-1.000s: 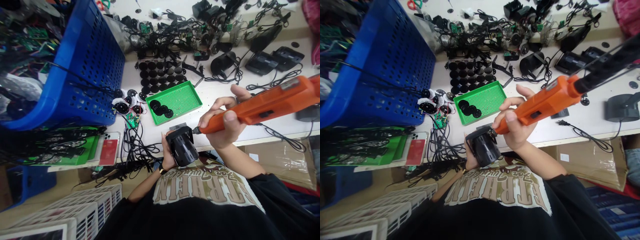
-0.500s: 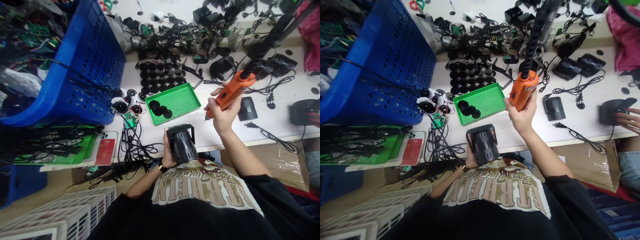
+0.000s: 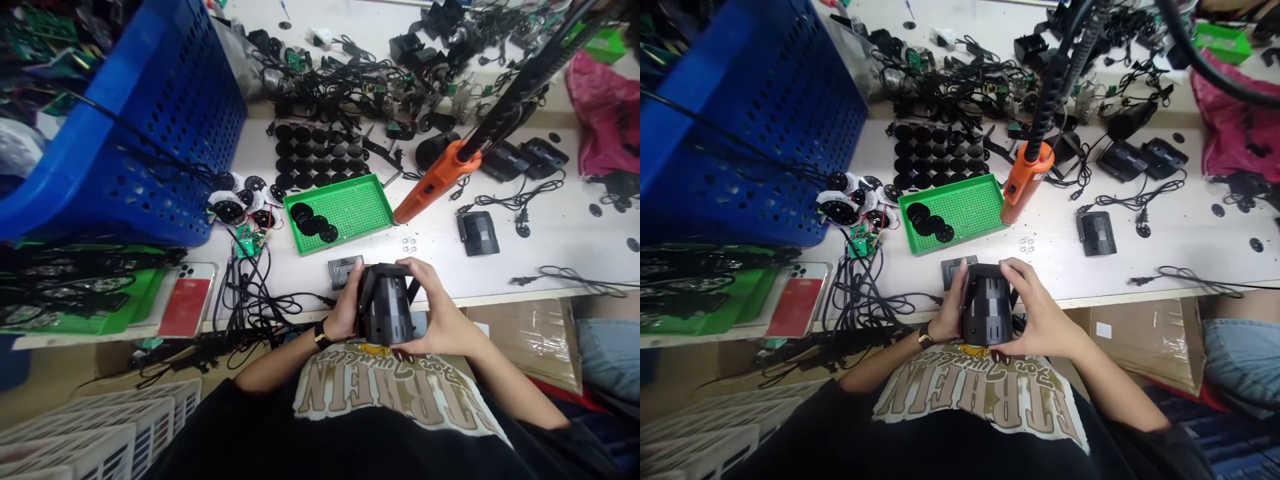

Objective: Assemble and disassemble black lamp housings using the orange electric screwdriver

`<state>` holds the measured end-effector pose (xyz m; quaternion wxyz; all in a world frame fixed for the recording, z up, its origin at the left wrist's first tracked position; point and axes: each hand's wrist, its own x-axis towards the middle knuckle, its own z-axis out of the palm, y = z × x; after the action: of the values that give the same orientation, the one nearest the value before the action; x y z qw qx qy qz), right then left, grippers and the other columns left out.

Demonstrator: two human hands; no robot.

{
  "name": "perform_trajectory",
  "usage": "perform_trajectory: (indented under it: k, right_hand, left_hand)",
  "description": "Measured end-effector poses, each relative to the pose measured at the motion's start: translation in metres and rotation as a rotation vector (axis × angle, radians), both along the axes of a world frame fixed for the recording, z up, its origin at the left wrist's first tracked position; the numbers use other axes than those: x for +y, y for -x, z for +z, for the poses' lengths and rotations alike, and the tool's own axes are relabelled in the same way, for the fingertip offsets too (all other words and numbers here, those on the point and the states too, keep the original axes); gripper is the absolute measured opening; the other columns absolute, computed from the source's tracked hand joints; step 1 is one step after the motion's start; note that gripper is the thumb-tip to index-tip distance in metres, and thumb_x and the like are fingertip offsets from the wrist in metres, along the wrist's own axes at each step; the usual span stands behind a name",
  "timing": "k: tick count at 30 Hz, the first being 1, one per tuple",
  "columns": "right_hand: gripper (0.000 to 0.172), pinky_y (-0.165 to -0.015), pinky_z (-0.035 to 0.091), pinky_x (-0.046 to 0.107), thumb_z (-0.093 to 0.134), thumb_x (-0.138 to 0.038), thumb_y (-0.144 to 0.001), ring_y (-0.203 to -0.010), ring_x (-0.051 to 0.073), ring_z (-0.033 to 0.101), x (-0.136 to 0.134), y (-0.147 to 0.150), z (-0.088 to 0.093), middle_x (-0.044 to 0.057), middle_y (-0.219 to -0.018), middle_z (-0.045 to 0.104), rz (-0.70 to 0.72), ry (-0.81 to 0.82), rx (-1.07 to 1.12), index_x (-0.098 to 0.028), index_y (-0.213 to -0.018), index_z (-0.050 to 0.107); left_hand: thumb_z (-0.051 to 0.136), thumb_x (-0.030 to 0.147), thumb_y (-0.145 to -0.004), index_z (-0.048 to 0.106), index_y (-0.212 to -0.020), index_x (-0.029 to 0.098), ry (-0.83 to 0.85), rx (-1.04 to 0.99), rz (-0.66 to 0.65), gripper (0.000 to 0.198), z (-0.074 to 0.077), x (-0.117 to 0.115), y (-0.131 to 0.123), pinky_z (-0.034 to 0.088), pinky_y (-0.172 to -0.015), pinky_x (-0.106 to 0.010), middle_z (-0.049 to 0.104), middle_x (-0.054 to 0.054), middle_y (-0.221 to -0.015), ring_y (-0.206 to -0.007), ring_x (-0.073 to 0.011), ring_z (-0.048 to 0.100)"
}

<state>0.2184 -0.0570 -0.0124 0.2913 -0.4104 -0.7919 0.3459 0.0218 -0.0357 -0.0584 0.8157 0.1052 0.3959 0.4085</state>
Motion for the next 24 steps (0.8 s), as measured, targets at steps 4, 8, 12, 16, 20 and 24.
perform_trajectory:
  k: [4,8,12,16,20,24]
  right_hand:
    - [0.131,-0.125,0.041,0.065,0.094,-0.048,-0.068,-0.152,0.04,0.042,0.002,-0.033,-0.006,0.016,-0.164,0.035,-0.178,-0.01,0.039,-0.038,-0.168,0.009]
    - [0.137,-0.123,0.042,0.064,0.097,-0.05,-0.062,-0.146,0.041,0.048,0.022,-0.083,-0.036,0.018,-0.157,0.039,-0.379,-0.09,-0.089,-0.033,-0.168,0.012]
    - [0.142,-0.121,0.043,0.066,0.098,-0.057,-0.056,-0.143,0.043,0.049,0.035,-0.125,-0.079,0.022,-0.155,0.039,-0.475,-0.056,-0.22,-0.025,-0.167,0.016]
    - [0.143,-0.124,0.036,0.069,0.097,-0.06,-0.057,-0.153,0.048,0.037,0.036,-0.136,-0.094,0.024,-0.162,0.03,-0.455,-0.032,-0.342,-0.024,-0.168,0.014]
    - [0.123,-0.126,0.017,0.08,0.093,-0.056,-0.066,-0.161,0.054,0.013,0.025,-0.101,-0.072,0.021,-0.174,0.013,-0.475,-0.312,-0.435,-0.028,-0.166,0.026]
    - [0.081,-0.114,0.051,0.064,0.079,-0.034,-0.087,-0.139,0.037,0.057,0.009,-0.029,-0.047,0.016,-0.147,0.057,-0.387,-0.221,-0.105,-0.031,-0.159,0.04]
  left_hand:
    - [0.068,0.072,-0.086,0.071,-0.101,0.02,0.039,0.027,0.028,0.055,-0.003,0.002,-0.002,0.056,-0.062,-0.026,0.078,-0.003,-0.084,-0.069,-0.0181,0.074]
    - [0.068,0.072,-0.086,0.065,-0.1,0.021,0.068,-0.096,0.061,0.053,0.0,0.006,0.003,0.061,-0.064,-0.031,0.08,-0.005,-0.091,-0.073,-0.0231,0.079]
    - [0.067,0.071,-0.087,0.064,-0.106,0.022,0.02,-0.137,0.113,0.053,0.002,0.008,0.008,0.062,-0.063,-0.034,0.081,-0.008,-0.101,-0.078,-0.027,0.081]
    - [0.066,0.068,-0.089,0.064,-0.107,0.021,-0.057,-0.141,0.155,0.05,0.002,0.01,0.013,0.064,-0.068,-0.038,0.08,-0.011,-0.11,-0.081,-0.0285,0.081]
    - [0.066,0.064,-0.091,0.064,-0.106,0.022,-0.098,-0.084,0.261,0.044,0.004,0.015,0.026,0.065,-0.073,-0.04,0.08,-0.01,-0.114,-0.086,-0.0284,0.081]
    - [0.065,0.063,-0.092,0.067,-0.105,0.022,-0.094,0.015,0.371,0.043,0.004,0.018,0.041,0.064,-0.086,-0.042,0.081,-0.009,-0.114,-0.096,-0.0287,0.081]
